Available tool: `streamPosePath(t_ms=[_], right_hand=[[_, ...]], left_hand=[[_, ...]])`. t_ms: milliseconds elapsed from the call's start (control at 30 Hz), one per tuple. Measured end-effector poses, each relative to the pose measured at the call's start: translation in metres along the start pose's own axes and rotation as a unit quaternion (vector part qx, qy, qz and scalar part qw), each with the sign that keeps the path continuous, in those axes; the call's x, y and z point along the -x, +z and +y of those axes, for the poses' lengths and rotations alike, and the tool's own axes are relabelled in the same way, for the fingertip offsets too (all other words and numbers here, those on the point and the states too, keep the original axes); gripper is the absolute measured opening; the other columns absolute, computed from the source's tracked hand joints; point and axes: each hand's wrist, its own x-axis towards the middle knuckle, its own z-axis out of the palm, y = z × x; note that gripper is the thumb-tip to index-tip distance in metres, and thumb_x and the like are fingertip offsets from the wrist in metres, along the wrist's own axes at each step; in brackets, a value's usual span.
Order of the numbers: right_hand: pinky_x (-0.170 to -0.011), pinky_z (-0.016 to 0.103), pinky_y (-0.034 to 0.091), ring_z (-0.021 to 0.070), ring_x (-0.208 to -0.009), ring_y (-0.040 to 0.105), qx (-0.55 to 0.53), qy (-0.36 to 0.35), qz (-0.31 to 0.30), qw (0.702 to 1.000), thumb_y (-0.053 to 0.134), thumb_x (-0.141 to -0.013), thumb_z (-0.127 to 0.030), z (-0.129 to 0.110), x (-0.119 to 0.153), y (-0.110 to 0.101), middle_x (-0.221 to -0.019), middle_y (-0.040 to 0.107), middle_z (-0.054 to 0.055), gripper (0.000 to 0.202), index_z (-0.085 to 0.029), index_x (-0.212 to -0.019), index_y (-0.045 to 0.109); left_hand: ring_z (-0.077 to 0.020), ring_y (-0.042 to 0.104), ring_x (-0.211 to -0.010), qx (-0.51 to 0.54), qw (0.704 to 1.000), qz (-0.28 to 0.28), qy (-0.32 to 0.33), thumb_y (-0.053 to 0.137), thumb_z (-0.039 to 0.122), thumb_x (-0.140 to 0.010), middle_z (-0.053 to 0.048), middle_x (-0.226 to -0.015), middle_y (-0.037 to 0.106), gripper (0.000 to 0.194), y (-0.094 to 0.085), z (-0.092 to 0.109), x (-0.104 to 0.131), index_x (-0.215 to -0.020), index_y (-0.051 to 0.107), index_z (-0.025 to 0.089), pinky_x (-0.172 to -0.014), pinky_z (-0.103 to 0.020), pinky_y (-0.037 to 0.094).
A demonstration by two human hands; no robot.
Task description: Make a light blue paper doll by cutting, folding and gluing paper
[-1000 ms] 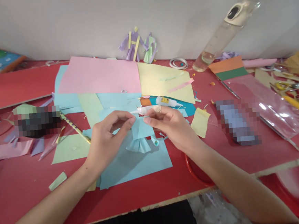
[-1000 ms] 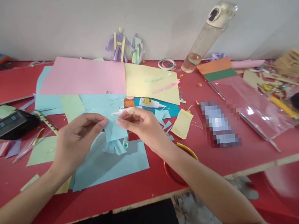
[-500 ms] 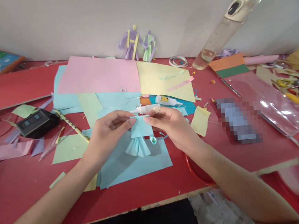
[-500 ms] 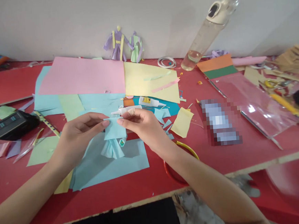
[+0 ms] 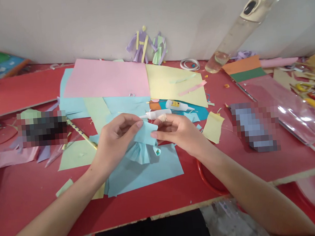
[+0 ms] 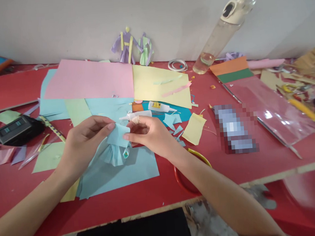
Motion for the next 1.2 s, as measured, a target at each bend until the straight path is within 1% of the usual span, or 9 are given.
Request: streamPosePath(t_ms=[100,267,400,567,733,900,1000,1067,1200], right_hand=[[-0.061,0.024,0.058,0.0115,-0.067,0.063,0.013,-0.007,0.002,1.0,0.087,-0.062,-0.031,0.001,-0.001,-0.001,-0.069,0.062,-0.004,0.032,-0.019,-0.081,0.064],[-0.065,0.026,0.059,0.0125,-0.073,0.063,0.033,-0.032,0.011,0.999,0.087,-0.061,-0.031,0.003,-0.002,-0.003,-0.079,0.065,-0.001,0.033,-0.019,-0.082,0.064],[-0.063,0.025,0.058,0.0122,-0.073,0.063,0.025,-0.038,0.005,0.999,0.087,-0.061,-0.03,0.004,-0.003,-0.003,-0.082,0.065,-0.001,0.034,-0.02,-0.083,0.064],[-0.062,0.023,0.055,0.0118,-0.072,0.065,0.008,-0.034,0.0,0.999,0.083,-0.068,-0.033,0.004,-0.002,-0.003,-0.078,0.066,-0.002,0.027,-0.021,-0.084,0.065],[-0.066,0.026,0.056,0.0128,-0.071,0.067,-0.017,-0.043,0.01,0.999,0.084,-0.067,-0.035,0.003,-0.002,-0.002,-0.077,0.066,-0.002,0.028,-0.021,-0.083,0.066],[-0.068,0.03,0.058,0.0132,-0.067,0.067,-0.042,-0.051,0.011,0.998,0.084,-0.067,-0.039,0.003,-0.004,-0.001,-0.086,0.069,0.001,0.03,-0.021,-0.083,0.066],[-0.068,0.027,0.058,0.0117,-0.069,0.065,-0.037,-0.051,0.024,0.998,0.084,-0.068,-0.038,0.003,-0.004,0.0,-0.085,0.068,0.0,0.028,-0.02,-0.083,0.067],[-0.068,0.024,0.057,0.0108,-0.072,0.064,-0.033,-0.051,0.031,0.998,0.084,-0.068,-0.035,0.003,-0.004,-0.001,-0.085,0.068,0.0,0.026,-0.02,-0.081,0.067],[-0.07,0.023,0.056,0.0109,-0.077,0.063,-0.022,-0.042,0.026,0.999,0.083,-0.068,-0.034,0.002,-0.004,-0.001,-0.097,0.069,0.002,0.025,-0.02,-0.08,0.067]], left_hand=[[-0.0106,0.061,-0.07,-0.013,1.0,-0.008,0.024,0.066,0.035,-0.088,0.002,-0.08,0.068,0.012,0.0,-0.001,0.001,-0.087,0.068,0.022,-0.06,-0.018,0.047],[-0.012,0.066,-0.08,-0.045,0.997,-0.003,0.064,0.066,0.032,-0.089,0.002,-0.087,0.071,0.009,0.0,-0.002,0.002,-0.088,0.069,0.024,-0.071,-0.019,0.051],[-0.0115,0.067,-0.081,-0.088,0.992,0.009,0.088,0.064,0.03,-0.09,0.003,-0.091,0.073,0.007,-0.002,0.001,0.003,-0.089,0.069,0.025,-0.073,-0.018,0.053],[-0.0105,0.068,-0.081,-0.12,0.985,0.035,0.116,0.063,0.027,-0.09,0.004,-0.09,0.073,0.006,-0.006,0.004,0.002,-0.088,0.069,0.025,-0.073,-0.017,0.054],[-0.0125,0.068,-0.086,-0.094,0.993,0.004,0.07,0.065,0.03,-0.089,0.003,-0.093,0.074,0.007,-0.009,0.009,0.001,-0.088,0.068,0.024,-0.078,-0.019,0.054],[-0.0149,0.068,-0.085,-0.056,0.998,-0.012,0.03,0.062,0.034,-0.09,0.0,-0.095,0.074,0.013,-0.012,0.012,0.0,-0.088,0.068,0.023,-0.076,-0.023,0.054],[-0.0177,0.068,-0.09,-0.037,0.999,-0.03,0.012,0.065,0.035,-0.087,-0.002,-0.099,0.075,0.014,-0.012,0.012,-0.001,-0.086,0.069,0.022,-0.079,-0.026,0.053],[-0.0193,0.068,-0.09,-0.026,0.999,-0.039,-0.002,0.067,0.036,-0.085,-0.003,-0.096,0.075,0.015,-0.011,0.012,-0.001,-0.084,0.069,0.021,-0.078,-0.028,0.053],[-0.0204,0.068,-0.088,-0.003,1.0,-0.023,-0.013,0.067,0.037,-0.085,-0.004,-0.093,0.075,0.017,-0.007,0.008,0.0,-0.081,0.068,0.02,-0.074,-0.029,0.052]])
